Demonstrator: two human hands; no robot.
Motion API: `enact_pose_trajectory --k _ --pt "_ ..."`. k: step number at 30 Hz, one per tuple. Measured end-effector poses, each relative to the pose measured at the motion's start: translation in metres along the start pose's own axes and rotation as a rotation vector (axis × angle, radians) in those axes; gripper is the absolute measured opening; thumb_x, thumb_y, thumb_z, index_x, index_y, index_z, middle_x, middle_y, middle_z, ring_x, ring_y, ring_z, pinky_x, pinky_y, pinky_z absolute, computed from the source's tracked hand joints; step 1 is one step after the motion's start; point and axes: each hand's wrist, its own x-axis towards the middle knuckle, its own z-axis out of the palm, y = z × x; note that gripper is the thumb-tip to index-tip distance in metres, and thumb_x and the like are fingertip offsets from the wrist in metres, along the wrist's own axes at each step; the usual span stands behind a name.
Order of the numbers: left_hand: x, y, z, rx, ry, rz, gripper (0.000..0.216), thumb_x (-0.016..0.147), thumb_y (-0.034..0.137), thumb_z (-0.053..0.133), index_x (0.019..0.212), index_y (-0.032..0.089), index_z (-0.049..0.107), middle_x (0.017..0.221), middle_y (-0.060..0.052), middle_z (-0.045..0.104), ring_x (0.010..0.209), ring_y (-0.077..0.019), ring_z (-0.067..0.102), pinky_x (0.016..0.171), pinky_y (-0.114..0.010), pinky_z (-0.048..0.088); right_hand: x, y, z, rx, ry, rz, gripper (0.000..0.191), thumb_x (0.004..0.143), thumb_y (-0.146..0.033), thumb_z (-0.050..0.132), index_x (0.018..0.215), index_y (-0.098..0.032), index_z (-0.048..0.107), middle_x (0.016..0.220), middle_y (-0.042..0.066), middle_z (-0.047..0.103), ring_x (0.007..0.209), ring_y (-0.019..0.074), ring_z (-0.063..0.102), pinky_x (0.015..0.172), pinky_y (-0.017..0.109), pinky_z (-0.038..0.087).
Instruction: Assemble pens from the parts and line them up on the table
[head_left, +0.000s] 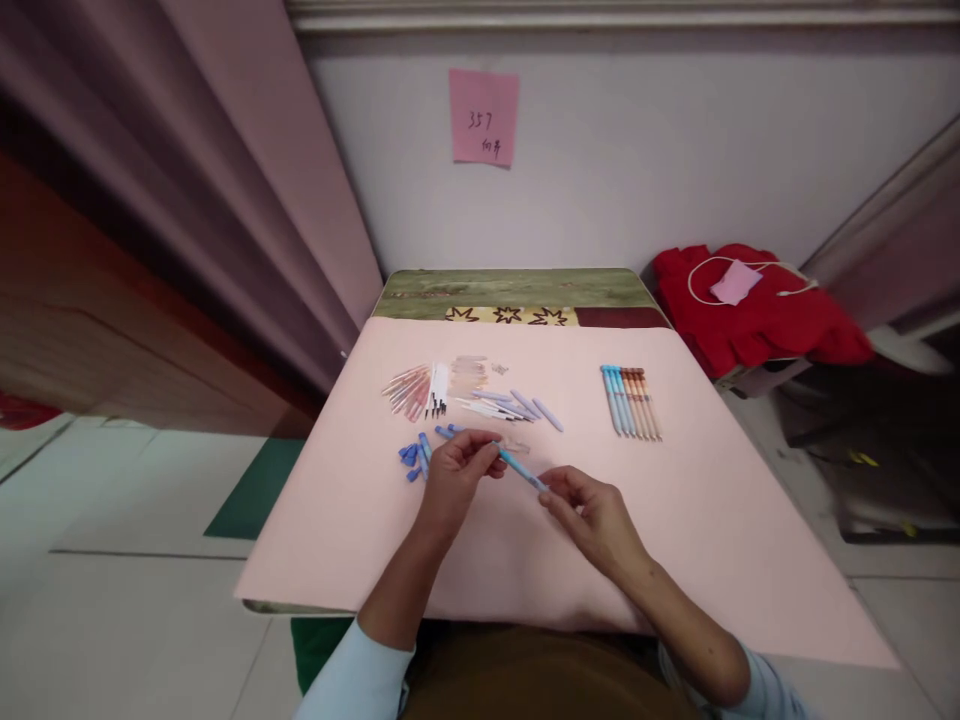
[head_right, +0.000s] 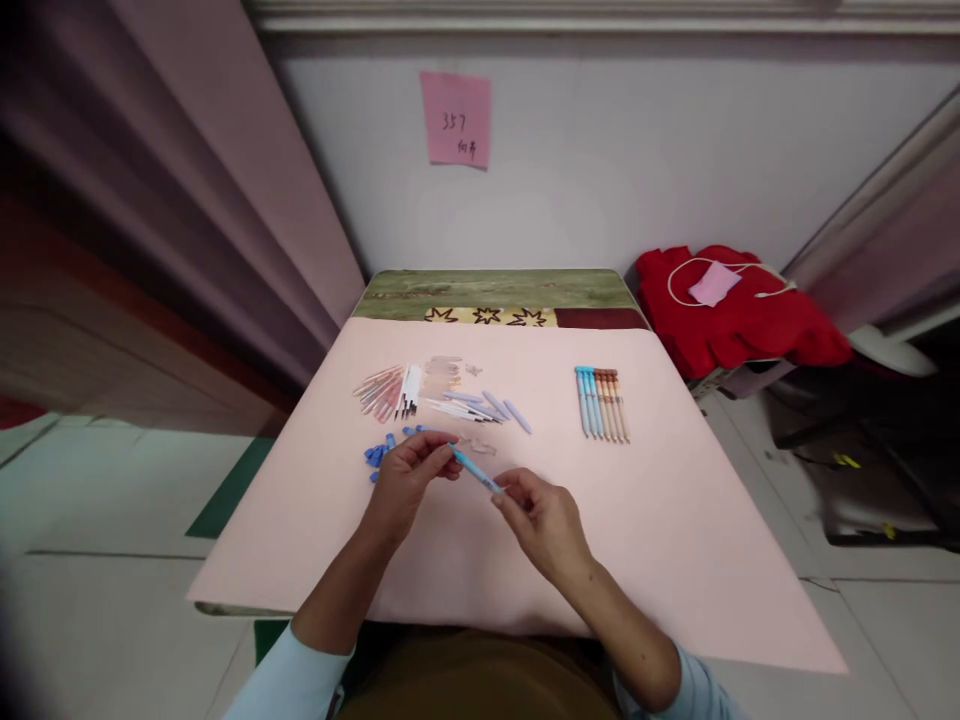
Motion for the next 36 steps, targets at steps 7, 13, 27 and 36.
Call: enact_pose_trajectory --k 7,13,27,36 --pt "0.003 -0.006 0.005 0.056 0.024 0.045 0.037 0.076 0.037 0.074 0.104 0.017 0.062 0.074 0.001 0.065 0.066 -0.0151 0.066 0.065 -0.030 0.057 0.008 -0.010 0.003 -0.348 0.075 -0.037 0.009 0.083 -0.034 0.063 0.081 -0.026 0.067 0.076 -0.002 0.071 0.063 0.0143 0.062 0.061 0.025 0.042" --pt "0.004 -0.008 0.002 0.147 0.063 0.082 0.045 0.078 0.042 0.072 0.113 0.019 0.057 0.106 -0.007 0.068 0.074 -0.0157 0.068 0.072 -0.033 0.058 0.017 0.002 -0.010 -0.243 0.177 -0.006 0.015 0.083 -0.038 0.062 0.079 -0.025 0.068 0.066 -0.003 0.067 0.058 0.0136 0.059 0.057 0.024 0.040" --pt "-0.039 -0.054 -0.009 0.537 0.039 0.236 0.017 0.083 0.038 0.064 0.087 0.023 0.071 0.082 -0.004 0.072 0.074 -0.0212 0.067 0.064 -0.029 0.053 0.137 0.040 -0.085 -0.702 0.358 0.441 0.022 0.075 -0.028 0.065 0.091 -0.019 0.077 0.093 0.012 0.074 0.090 0.0249 0.067 0.069 0.029 0.044" --pt "-0.035 -0.057 -0.011 0.528 0.028 0.212 0.018 0.084 0.038 0.063 0.087 0.022 0.071 0.080 -0.004 0.072 0.072 -0.0207 0.066 0.062 -0.028 0.052 0.147 0.050 -0.083 -0.734 0.360 0.430 0.030 0.078 -0.038 0.066 0.094 -0.015 0.076 0.097 0.015 0.073 0.093 0.0265 0.067 0.072 0.030 0.046"
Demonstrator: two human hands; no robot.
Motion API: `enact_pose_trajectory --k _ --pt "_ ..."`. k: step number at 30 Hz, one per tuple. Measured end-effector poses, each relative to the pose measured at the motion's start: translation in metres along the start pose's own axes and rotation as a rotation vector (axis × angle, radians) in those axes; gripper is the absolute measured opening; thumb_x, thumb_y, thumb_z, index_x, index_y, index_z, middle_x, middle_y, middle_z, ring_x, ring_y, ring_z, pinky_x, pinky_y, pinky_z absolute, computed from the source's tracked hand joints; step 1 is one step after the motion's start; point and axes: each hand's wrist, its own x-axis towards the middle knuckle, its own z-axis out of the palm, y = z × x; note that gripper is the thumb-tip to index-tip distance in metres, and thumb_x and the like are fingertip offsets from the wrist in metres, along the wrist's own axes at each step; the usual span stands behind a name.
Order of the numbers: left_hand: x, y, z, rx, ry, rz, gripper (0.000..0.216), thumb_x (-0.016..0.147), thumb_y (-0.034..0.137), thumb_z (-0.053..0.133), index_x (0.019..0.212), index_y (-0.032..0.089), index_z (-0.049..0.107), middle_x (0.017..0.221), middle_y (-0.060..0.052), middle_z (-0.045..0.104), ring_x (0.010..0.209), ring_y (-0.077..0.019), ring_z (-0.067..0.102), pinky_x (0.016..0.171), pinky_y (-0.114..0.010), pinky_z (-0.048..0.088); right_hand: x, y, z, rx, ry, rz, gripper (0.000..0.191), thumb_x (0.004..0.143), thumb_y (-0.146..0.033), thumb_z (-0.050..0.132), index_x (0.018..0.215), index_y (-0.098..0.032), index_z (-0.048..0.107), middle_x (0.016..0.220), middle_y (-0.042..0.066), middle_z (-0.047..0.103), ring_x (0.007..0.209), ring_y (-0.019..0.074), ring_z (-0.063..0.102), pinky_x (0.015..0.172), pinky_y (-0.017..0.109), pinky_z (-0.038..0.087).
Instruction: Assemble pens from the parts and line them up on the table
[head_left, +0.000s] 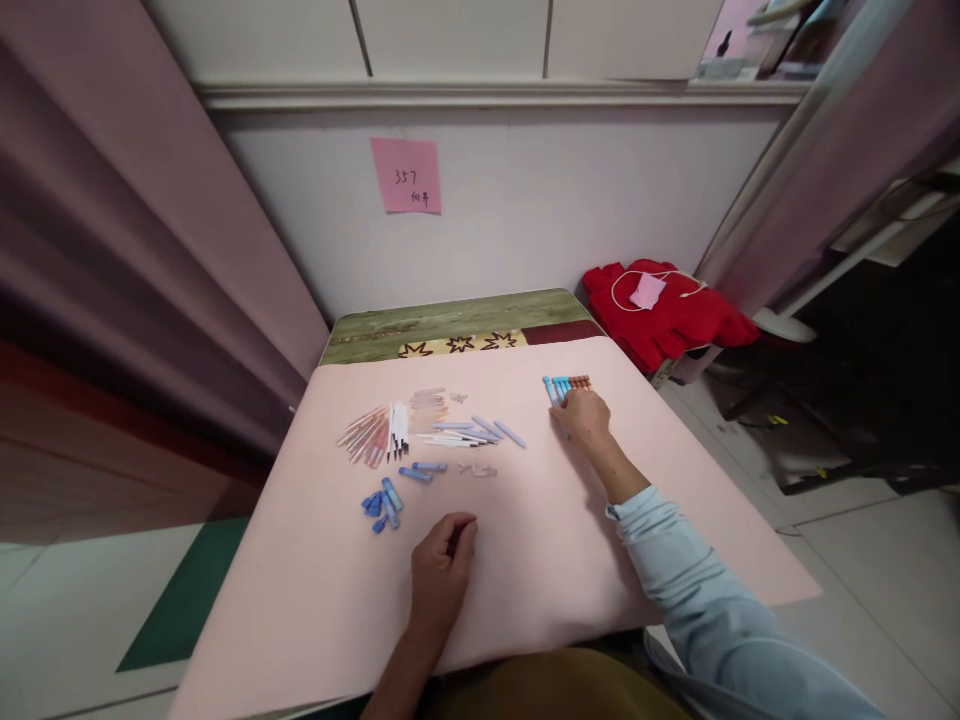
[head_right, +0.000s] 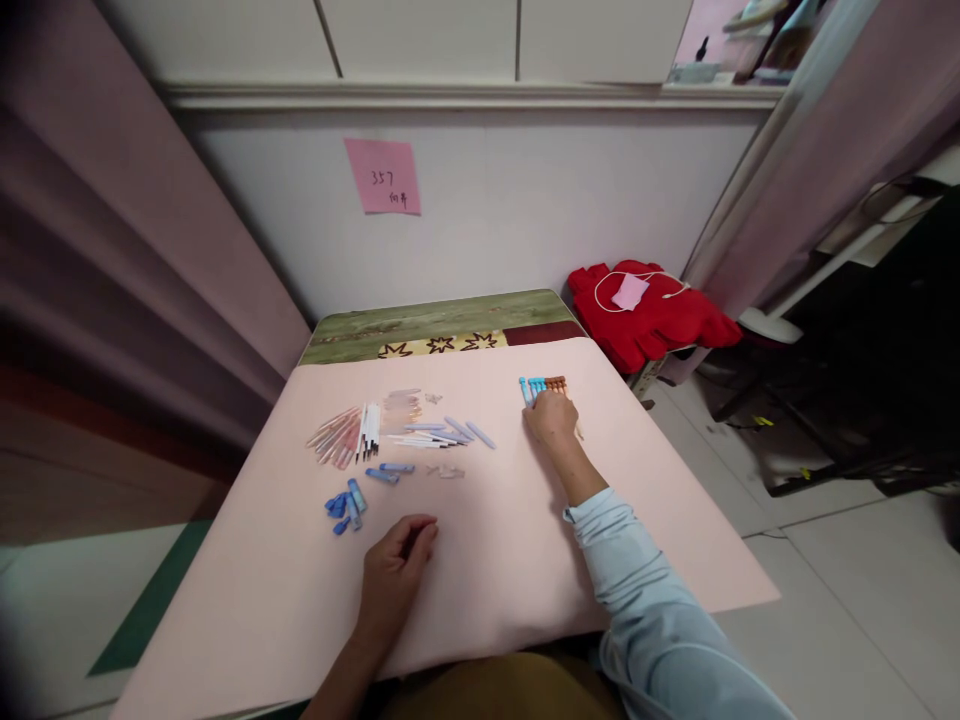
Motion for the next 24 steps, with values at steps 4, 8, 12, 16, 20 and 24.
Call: enact_pose_trajectory --k 4,8,12,16,20,24 --pt "0.000 -0.005 0.001 -0.001 -0.005 0.004 0.017 0.085 0.037 0.063 0.087 0.022 0.070 0.079 -0.003 0.071 0.072 -0.0200 0.066 0.062 -0.027 0.052 -0.001 -0.002 0.002 -0.022 0.021 -0.017 0.035 0.083 -0.046 0.060 0.094 -0.015 0.075 0.096 0.016 0.073 0.094 0.0270 0.067 0.075 0.032 0.047" --pt "0.000 -0.011 0.002 0.015 -0.016 0.024 0.021 0.088 0.038 0.059 0.089 0.020 0.069 0.080 -0.004 0.071 0.072 -0.0189 0.066 0.064 -0.027 0.052 -0.001 -0.006 0.007 -0.058 0.044 -0.016 0.034 0.086 -0.038 0.056 0.101 -0.013 0.073 0.098 0.018 0.073 0.097 0.0285 0.067 0.080 0.034 0.048" --pt "0.000 -0.013 0.002 0.031 -0.017 0.042 0.021 0.089 0.038 0.058 0.090 0.020 0.069 0.078 -0.003 0.070 0.072 -0.0178 0.065 0.067 -0.027 0.052 0.000 -0.007 0.010 -0.081 0.042 0.007 0.034 0.087 -0.031 0.053 0.105 -0.009 0.072 0.102 0.021 0.072 0.099 0.0296 0.067 0.082 0.036 0.048" --pt "0.001 -0.013 0.002 0.042 -0.016 0.052 0.020 0.088 0.037 0.058 0.089 0.020 0.069 0.077 -0.003 0.070 0.073 -0.0179 0.066 0.069 -0.027 0.052 0.000 -0.005 0.010 -0.089 0.032 0.029 0.032 0.085 -0.028 0.055 0.103 -0.008 0.073 0.100 0.022 0.072 0.097 0.0299 0.068 0.080 0.035 0.049" --pt "0.000 -0.012 0.003 0.043 -0.015 0.053 0.019 0.089 0.036 0.058 0.090 0.020 0.068 0.079 -0.003 0.070 0.073 -0.0176 0.066 0.070 -0.028 0.052 0.001 -0.003 0.009 -0.090 0.031 0.038 0.031 0.084 -0.027 0.056 0.102 -0.009 0.073 0.100 0.021 0.072 0.096 0.0295 0.068 0.079 0.034 0.049" --pt "-0.002 -0.012 0.004 0.046 -0.016 0.044 0.017 0.089 0.034 0.057 0.090 0.020 0.068 0.080 -0.002 0.070 0.074 -0.0170 0.066 0.070 -0.027 0.052 -0.002 0.002 0.007 -0.092 0.034 0.039 0.032 0.085 -0.032 0.056 0.102 -0.010 0.073 0.099 0.021 0.071 0.095 0.0292 0.068 0.077 0.034 0.047"
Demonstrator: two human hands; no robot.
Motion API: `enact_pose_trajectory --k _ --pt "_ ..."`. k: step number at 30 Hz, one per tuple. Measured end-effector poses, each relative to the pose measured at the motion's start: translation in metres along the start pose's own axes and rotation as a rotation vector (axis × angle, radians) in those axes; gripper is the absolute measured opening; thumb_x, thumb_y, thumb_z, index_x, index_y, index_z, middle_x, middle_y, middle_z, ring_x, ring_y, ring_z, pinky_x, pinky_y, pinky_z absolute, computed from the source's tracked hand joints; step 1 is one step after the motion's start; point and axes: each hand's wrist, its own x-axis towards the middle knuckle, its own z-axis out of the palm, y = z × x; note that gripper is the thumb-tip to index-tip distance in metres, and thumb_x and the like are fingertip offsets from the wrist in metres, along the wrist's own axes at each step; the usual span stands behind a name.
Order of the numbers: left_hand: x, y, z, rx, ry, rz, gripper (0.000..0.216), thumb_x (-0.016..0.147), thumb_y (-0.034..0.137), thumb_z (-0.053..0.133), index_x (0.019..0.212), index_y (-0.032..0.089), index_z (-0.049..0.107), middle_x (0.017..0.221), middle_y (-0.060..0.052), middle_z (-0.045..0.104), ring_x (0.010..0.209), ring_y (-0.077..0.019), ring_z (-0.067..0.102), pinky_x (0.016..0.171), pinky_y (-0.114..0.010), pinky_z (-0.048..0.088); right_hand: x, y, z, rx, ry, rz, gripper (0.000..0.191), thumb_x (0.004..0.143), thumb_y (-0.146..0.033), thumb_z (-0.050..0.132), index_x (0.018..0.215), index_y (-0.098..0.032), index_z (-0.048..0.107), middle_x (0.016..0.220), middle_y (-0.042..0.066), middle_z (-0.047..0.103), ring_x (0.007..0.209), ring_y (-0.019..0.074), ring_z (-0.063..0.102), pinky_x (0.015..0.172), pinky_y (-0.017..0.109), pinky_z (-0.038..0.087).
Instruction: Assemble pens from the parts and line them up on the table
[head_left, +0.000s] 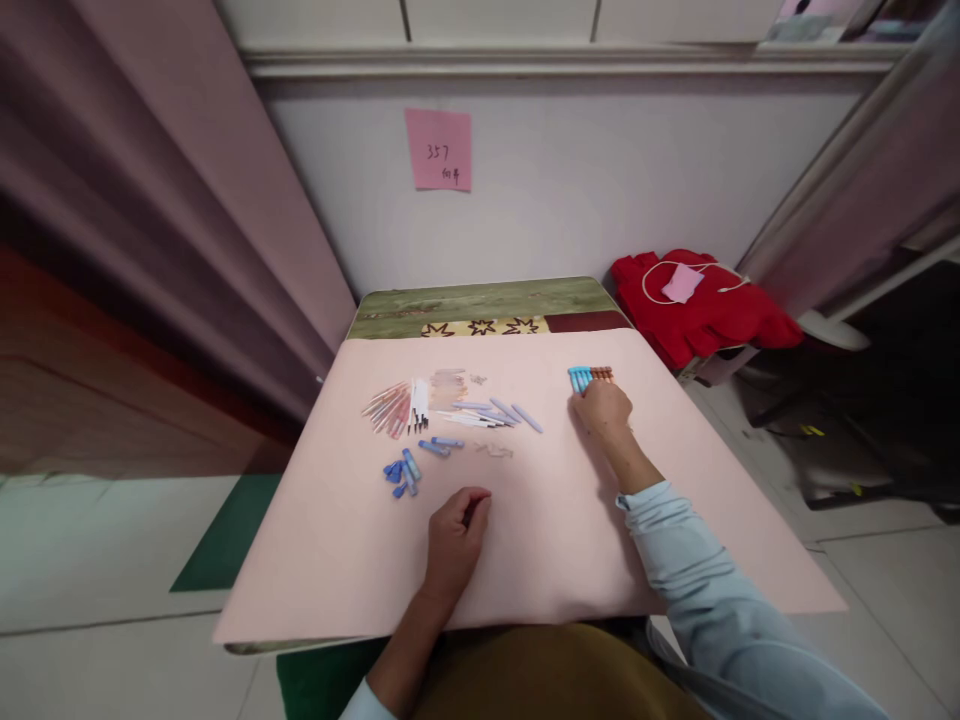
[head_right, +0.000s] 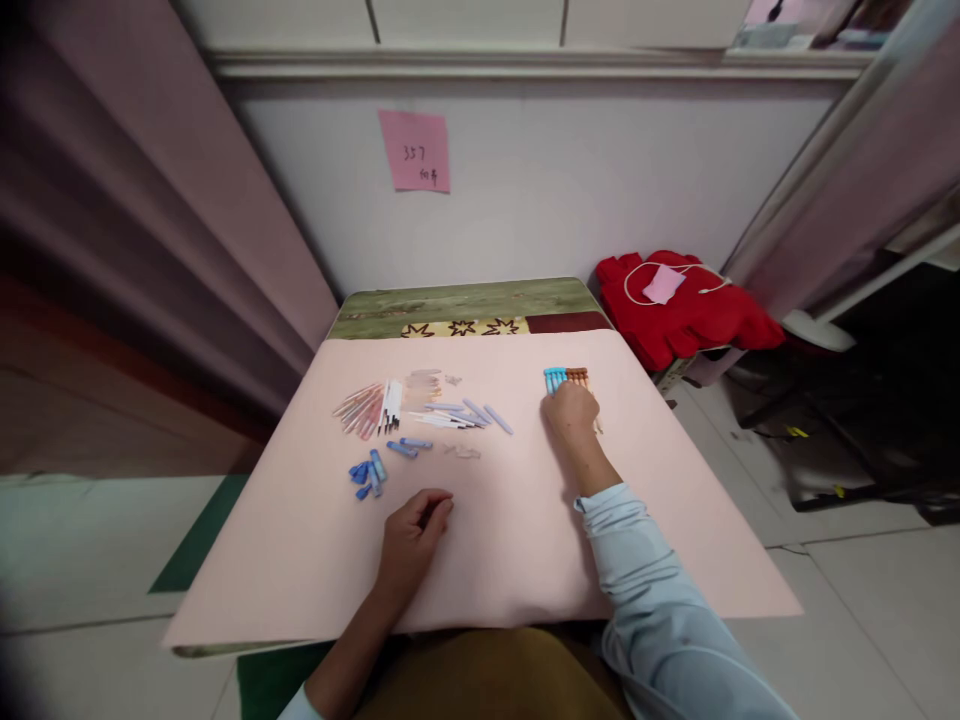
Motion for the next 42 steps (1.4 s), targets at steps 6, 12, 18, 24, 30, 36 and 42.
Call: enact_pose_trajectory --k 6,12,18,24,30,36,42 --pt "-0.001 -0.001 0.003 0.010 0.013 0.004 0.014 0.088 0.030 0.058 0.091 0.020 0.068 0.082 -0.003 0.070 0.073 -0.0159 0.065 0.068 -0.027 0.051 -0.031 -0.006 0.006 0.217 0.171 -0.098 0.042 0.085 -0.057 0.056 0.086 -0.019 0.072 0.077 0.010 0.071 0.075 0.0238 0.064 0.065 0.031 0.040" --pt "-0.003 0.000 0.003 -0.067 0.031 -0.022 0.014 0.087 0.029 0.060 0.088 0.019 0.068 0.072 -0.001 0.066 0.061 -0.0129 0.059 0.060 -0.025 0.047 -0.069 -0.028 0.033 0.695 0.280 -0.273 0.039 0.087 -0.054 0.052 0.083 -0.019 0.070 0.062 -0.001 0.061 0.059 0.0141 0.055 0.059 0.025 0.035" --pt "-0.006 -0.001 0.004 -0.188 0.075 -0.060 0.014 0.085 0.031 0.063 0.085 0.018 0.068 0.066 0.001 0.062 0.056 -0.0117 0.057 0.054 -0.024 0.046 -0.074 -0.029 0.041 0.691 0.303 -0.379 0.036 0.085 -0.053 0.056 0.081 -0.020 0.072 0.054 -0.003 0.053 0.055 0.0130 0.051 0.056 0.024 0.032" --pt "-0.009 -0.001 0.007 -0.135 0.303 0.013 0.012 0.083 0.031 0.065 0.086 0.020 0.068 0.077 -0.002 0.068 0.068 -0.0138 0.061 0.064 -0.026 0.050 -0.086 -0.033 0.040 0.667 0.309 -0.482 0.037 0.086 -0.053 0.055 0.081 -0.021 0.074 0.050 -0.004 0.049 0.052 0.0117 0.048 0.055 0.024 0.030" --pt "0.008 -0.018 -0.042 -0.101 0.661 -0.057 0.025 0.076 0.030 0.070 0.097 0.018 0.066 0.080 -0.001 0.062 0.070 -0.0133 0.057 0.069 -0.027 0.050 -0.087 -0.031 0.042 0.687 0.304 -0.461 0.036 0.084 -0.053 0.057 0.081 -0.021 0.074 0.051 -0.004 0.051 0.052 0.0126 0.048 0.056 0.024 0.031" --pt "0.017 -0.041 -0.086 0.264 0.428 -0.120 0.064 0.061 0.033 0.083 0.120 0.020 0.061 0.118 -0.008 0.056 0.092 -0.0189 0.058 0.085 -0.034 0.051 -0.087 -0.029 0.041 0.702 0.235 -0.423 0.040 0.083 -0.055 0.056 0.083 -0.020 0.075 0.050 -0.003 0.050 0.054 0.0140 0.050 0.057 0.025 0.033" --pt "0.029 -0.048 -0.097 0.453 0.201 -0.260 0.096 0.051 0.042 0.088 0.136 0.017 0.050 0.127 -0.013 0.047 0.103 -0.0266 0.057 0.089 -0.037 0.050 -0.085 -0.026 0.040 0.751 0.216 -0.396 0.038 0.081 -0.055 0.058 0.082 -0.020 0.075 0.051 -0.003 0.051 0.054 0.0141 0.051 0.058 0.025 0.035"
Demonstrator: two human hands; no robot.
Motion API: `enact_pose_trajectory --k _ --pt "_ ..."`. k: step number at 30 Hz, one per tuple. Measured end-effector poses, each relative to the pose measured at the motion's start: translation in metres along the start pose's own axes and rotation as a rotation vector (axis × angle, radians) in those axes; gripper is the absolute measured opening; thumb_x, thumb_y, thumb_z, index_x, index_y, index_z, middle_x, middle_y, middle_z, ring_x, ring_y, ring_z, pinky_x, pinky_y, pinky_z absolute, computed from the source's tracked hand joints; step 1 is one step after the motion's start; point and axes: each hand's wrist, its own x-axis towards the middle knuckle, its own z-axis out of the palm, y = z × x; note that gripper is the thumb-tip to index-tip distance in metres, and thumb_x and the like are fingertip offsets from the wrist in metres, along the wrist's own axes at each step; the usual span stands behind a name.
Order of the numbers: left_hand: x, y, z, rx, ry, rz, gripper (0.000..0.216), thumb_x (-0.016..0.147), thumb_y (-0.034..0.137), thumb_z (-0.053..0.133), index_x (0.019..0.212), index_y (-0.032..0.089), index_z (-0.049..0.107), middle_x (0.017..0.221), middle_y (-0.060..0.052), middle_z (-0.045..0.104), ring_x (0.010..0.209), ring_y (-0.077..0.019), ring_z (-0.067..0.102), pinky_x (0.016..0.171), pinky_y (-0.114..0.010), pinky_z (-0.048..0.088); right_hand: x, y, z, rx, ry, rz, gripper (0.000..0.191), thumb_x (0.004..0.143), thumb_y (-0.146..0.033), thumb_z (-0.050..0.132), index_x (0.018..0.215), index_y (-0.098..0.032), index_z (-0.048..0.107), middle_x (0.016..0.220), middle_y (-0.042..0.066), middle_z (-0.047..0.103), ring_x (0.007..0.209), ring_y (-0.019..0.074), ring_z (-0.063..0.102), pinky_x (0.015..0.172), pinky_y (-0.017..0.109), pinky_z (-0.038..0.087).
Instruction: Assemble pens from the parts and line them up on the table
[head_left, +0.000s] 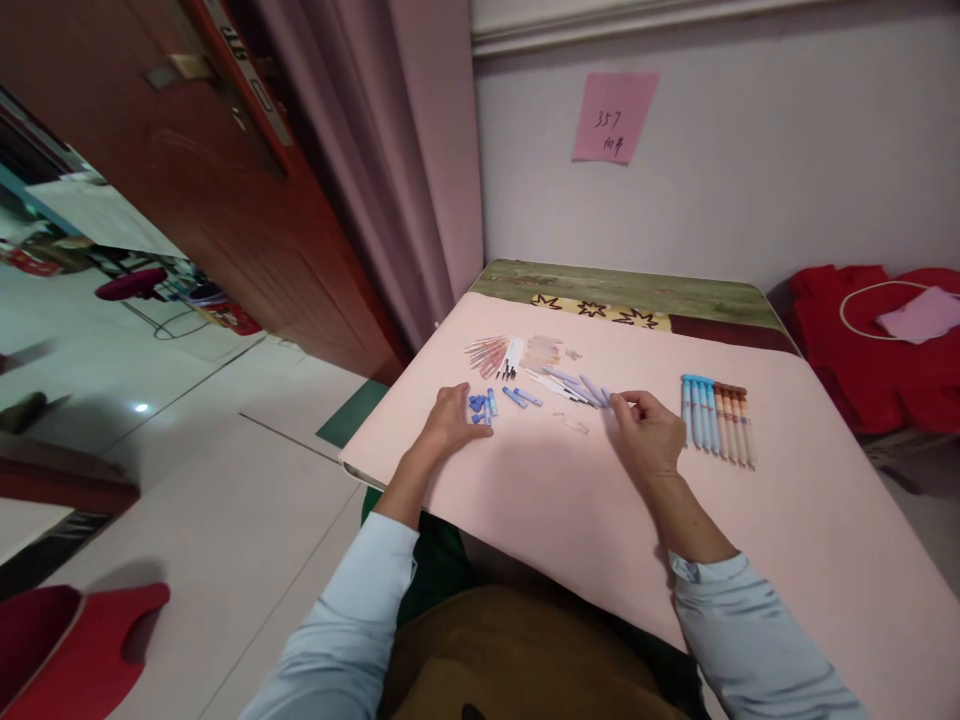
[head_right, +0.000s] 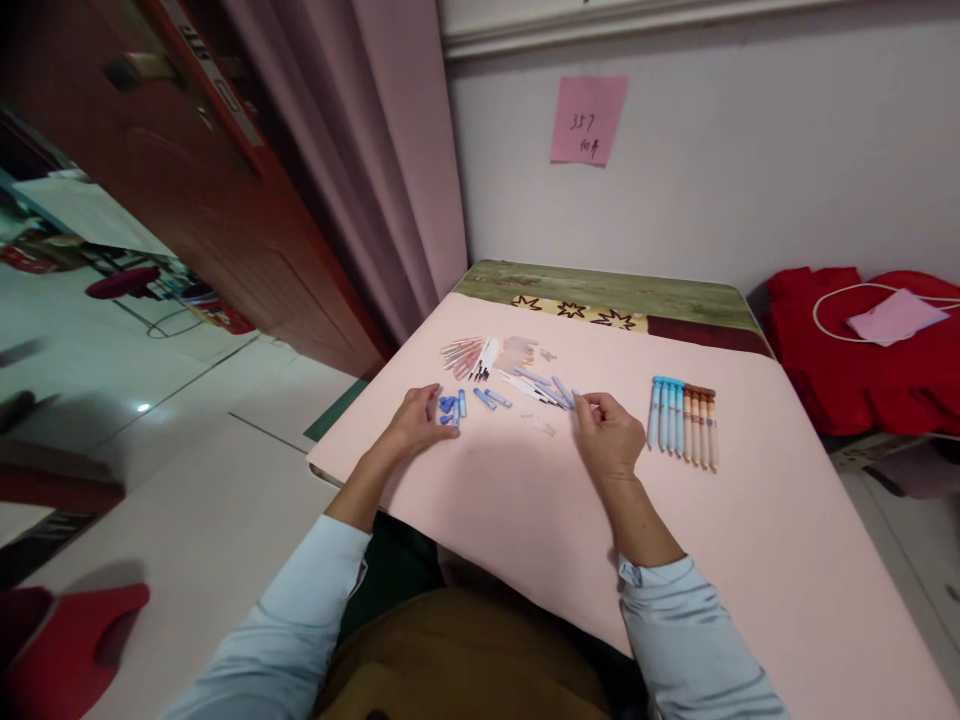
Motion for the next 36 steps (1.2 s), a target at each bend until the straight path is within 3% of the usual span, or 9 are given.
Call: enact_pose_trajectory --k 6,13,18,25,36 --pt "0.013 0.003 -0.008 0.072 -0.081 0.021 0.075 0.050 0.041 0.088 0.115 0.017 0.063 0.111 -0.008 0.052 0.094 -0.0245 0.058 0.085 -0.034 0.049 0.000 0.003 0.000 0.015 0.012 0.025 0.037 0.081 -0.055 0.060 0.080 -0.021 0.075 0.051 -0.004 0.052 0.054 0.0142 0.052 0.058 0.025 0.035" --pt "0.016 0.012 0.000 0.078 -0.113 0.078 0.057 0.054 0.031 0.085 0.106 0.017 0.067 0.100 -0.004 0.055 0.083 -0.0186 0.056 0.080 -0.031 0.049 -0.001 0.005 0.002 0.037 0.005 0.030 0.036 0.080 -0.054 0.061 0.082 -0.021 0.075 0.052 -0.004 0.051 0.054 0.0145 0.051 0.058 0.026 0.036" --pt "0.017 0.020 0.003 0.059 -0.087 0.092 0.055 0.056 0.026 0.082 0.109 0.017 0.069 0.094 -0.003 0.056 0.078 -0.0179 0.057 0.078 -0.031 0.048 -0.002 0.005 0.002 0.052 -0.020 0.025 0.038 0.081 -0.054 0.060 0.082 -0.020 0.075 0.051 -0.004 0.051 0.054 0.0149 0.051 0.058 0.026 0.037" --pt "0.016 0.010 -0.002 0.069 -0.056 0.077 0.051 0.057 0.026 0.082 0.106 0.019 0.069 0.087 -0.002 0.057 0.076 -0.0187 0.057 0.073 -0.030 0.048 -0.001 0.009 0.003 0.040 -0.014 0.032 0.044 0.080 -0.060 0.058 0.083 -0.019 0.075 0.050 -0.003 0.051 0.054 0.0158 0.051 0.057 0.026 0.037" --pt "0.006 0.005 -0.008 -0.018 -0.005 0.101 0.049 0.065 0.022 0.071 0.113 0.017 0.068 0.097 -0.007 0.062 0.079 -0.0193 0.061 0.078 -0.033 0.053 0.006 0.008 0.002 0.033 0.008 0.073 0.036 0.082 -0.054 0.058 0.081 -0.021 0.074 0.053 -0.003 0.054 0.056 0.0159 0.053 0.057 0.027 0.035"
